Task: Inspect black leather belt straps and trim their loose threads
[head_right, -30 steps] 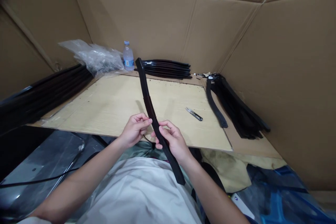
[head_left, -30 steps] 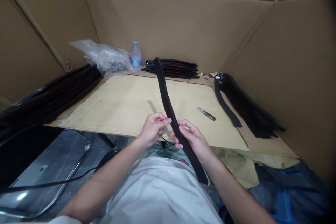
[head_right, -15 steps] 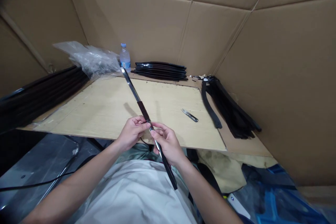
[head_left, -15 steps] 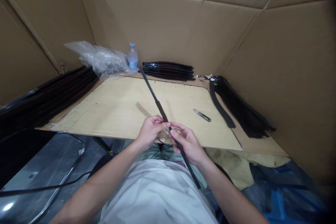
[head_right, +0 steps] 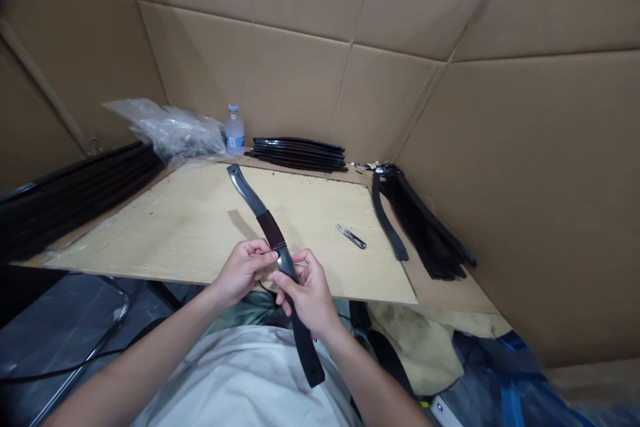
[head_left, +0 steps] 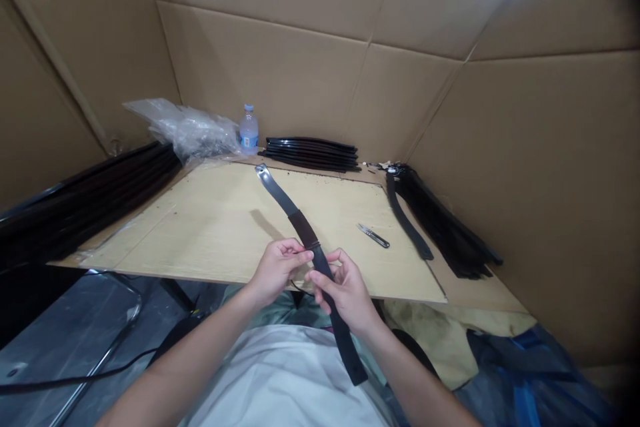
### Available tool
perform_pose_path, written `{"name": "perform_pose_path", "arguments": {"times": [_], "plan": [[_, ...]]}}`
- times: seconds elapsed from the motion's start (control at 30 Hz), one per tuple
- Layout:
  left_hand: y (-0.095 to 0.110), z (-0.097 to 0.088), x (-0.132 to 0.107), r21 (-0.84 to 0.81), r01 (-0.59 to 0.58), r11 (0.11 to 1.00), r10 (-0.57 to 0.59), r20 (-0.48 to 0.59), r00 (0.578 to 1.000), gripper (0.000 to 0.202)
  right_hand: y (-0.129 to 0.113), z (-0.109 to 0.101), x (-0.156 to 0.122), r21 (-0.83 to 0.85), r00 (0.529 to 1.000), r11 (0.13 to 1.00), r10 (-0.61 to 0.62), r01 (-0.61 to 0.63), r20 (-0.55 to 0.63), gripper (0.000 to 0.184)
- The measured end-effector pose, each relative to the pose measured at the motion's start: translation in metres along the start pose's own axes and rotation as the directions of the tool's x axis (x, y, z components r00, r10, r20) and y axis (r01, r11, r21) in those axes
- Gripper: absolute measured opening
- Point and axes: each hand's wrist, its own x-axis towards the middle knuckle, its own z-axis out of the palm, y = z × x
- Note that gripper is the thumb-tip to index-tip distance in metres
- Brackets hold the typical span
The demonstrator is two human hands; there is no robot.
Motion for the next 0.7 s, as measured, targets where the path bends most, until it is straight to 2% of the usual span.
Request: {"name": "perform_pose_path", "arguments": {"times": [0.1,0.3,0.43,0.57,0.7], "plan": [[-0.001,0.000,0.000,-0.020,-0.021,1.000,0.021,-0.008,1.000,0.028,-0.002,0.002,-0.001,0.018,0.998,0.998,-0.057,0.057,-0.012,0.021],[-0.001,-0.002,0.001,-0.039,-0.032,0.999,0.031,-0.022,0.999,0.028,-0.005,0.000,0.001,0.053,0.997,0.996,-0.077,0.077,0.005,0.020],[0.003,-0.001,-0.002,-0.025,-0.050,0.998,0.051,0.007,0.999,0.028,-0.006,-0.005,0.002,0.055,0.997,0.998,0.004,-0.008,0.077,0.033],[0.008,0.003,-0.007,-0.023,-0.032,0.999,0.034,0.095,0.995,0.031,-0.010,-0.010,0.000,-0.017,0.974,0.997,0.076,-0.074,0.215,0.025],[0.011,0.005,-0.010,-0.023,-0.016,1.000,0.018,0.120,0.993,0.026,-0.015,-0.010,-0.003,0.022,0.970,0.995,0.089,-0.096,0.226,0.031]]}}
